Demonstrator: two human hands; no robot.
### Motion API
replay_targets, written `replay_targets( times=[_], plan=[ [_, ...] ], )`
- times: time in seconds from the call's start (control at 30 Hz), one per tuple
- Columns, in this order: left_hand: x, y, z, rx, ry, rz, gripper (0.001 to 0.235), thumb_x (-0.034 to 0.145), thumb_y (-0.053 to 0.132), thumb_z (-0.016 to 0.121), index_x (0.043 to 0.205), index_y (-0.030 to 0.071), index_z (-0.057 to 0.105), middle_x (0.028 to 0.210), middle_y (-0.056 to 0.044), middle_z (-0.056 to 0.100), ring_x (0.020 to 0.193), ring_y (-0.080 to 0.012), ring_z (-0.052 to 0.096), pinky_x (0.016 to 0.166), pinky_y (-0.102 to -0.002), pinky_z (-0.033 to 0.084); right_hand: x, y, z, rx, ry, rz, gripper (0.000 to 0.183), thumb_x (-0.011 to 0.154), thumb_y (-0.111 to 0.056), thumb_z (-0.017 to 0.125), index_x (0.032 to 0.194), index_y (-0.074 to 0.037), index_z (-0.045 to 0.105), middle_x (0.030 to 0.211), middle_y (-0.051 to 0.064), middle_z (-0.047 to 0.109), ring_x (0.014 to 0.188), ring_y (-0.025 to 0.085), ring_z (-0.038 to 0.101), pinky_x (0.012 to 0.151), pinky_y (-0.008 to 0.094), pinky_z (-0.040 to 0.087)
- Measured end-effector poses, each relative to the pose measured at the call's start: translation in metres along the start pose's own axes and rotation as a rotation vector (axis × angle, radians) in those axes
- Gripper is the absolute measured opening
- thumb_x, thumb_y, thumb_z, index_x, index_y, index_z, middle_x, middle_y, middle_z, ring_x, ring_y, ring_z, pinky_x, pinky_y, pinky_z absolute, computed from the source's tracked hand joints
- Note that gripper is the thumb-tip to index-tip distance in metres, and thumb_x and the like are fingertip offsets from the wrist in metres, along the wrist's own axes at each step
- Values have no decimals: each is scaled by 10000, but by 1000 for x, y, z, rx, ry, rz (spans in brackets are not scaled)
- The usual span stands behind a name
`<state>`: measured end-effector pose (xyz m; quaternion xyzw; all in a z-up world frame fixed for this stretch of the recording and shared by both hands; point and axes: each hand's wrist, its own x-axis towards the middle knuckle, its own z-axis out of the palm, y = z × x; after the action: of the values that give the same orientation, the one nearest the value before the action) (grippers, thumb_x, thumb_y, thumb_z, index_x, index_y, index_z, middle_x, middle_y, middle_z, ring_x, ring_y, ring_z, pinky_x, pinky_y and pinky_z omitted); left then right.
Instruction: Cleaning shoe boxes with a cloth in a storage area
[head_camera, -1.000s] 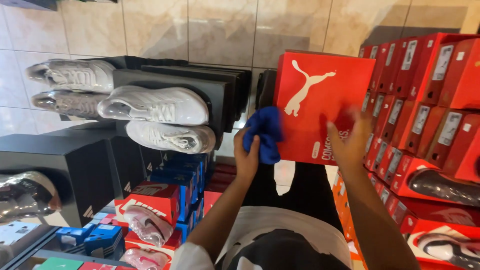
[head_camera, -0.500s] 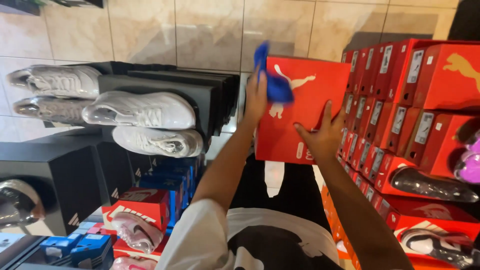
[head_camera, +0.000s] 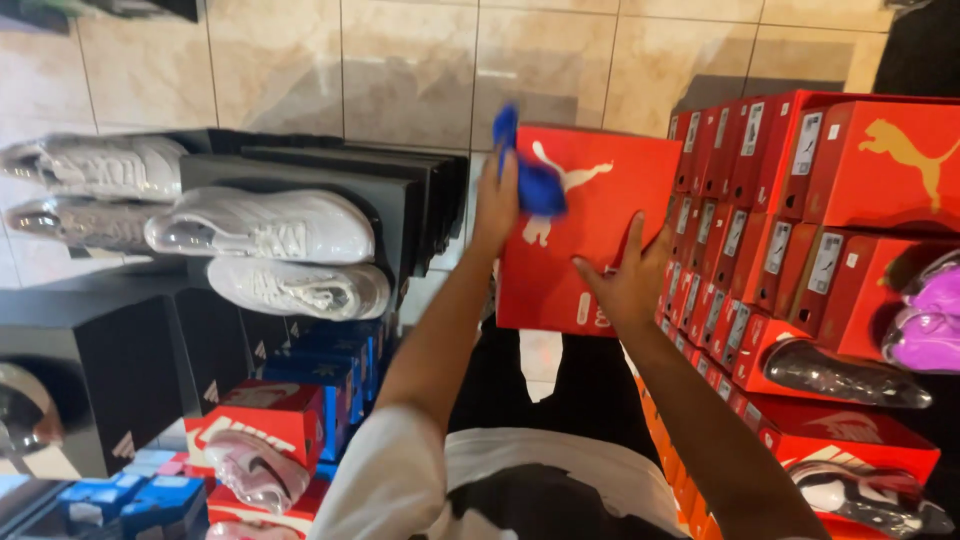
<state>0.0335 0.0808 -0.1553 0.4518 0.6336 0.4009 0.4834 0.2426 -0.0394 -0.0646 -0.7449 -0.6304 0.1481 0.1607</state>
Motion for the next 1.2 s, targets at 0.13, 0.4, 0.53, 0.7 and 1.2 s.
replay_targets(
  times=[0.13,0.4,0.53,0.7,1.2],
  plan=[
    [-11,32,-5,-23,20,-35,597,1104,534,405,1478,89,540,1452,-244,557,1402,-412,483,1230,-498,322,-1,4,1,-12,34,-21,1149,727,-555,891,1596,-38,346,1470,442,291,1359,624,372,1083,670,387],
    [-212,-47,-47,208,-39,-219,582,1107,487,422,1311,-12,642,1279,-306,620,1292,-471,524,1165,-523,351,6,0,-9,101,-194,247,1213,722,-679,819,1661,-261,175,1653,245,93,1486,470,294,1033,693,464],
    [-216,15,-47,297,146,-77,486,1036,393,605,1342,18,640,1218,-261,669,1159,-443,638,996,-493,520,19,19,0,265,-117,129,1172,703,-530,885,1644,-203,267,1664,228,43,1475,492,298,1039,698,453],
    [-231,81,-28,496,428,65,441,926,401,734,1300,170,698,1118,-234,702,1043,-443,682,905,-489,548,27,54,8,568,25,-131,986,702,-143,824,1564,-83,349,1512,328,223,1427,563,279,1165,671,272],
    [-223,257,-54,-92,218,342,819,955,402,664,1580,28,290,1411,-290,552,1292,-511,527,1060,-570,486,33,-75,-90,1146,-377,-428,716,820,75,729,1468,-123,496,1460,181,539,1328,320,536,1095,530,456]
  ],
)
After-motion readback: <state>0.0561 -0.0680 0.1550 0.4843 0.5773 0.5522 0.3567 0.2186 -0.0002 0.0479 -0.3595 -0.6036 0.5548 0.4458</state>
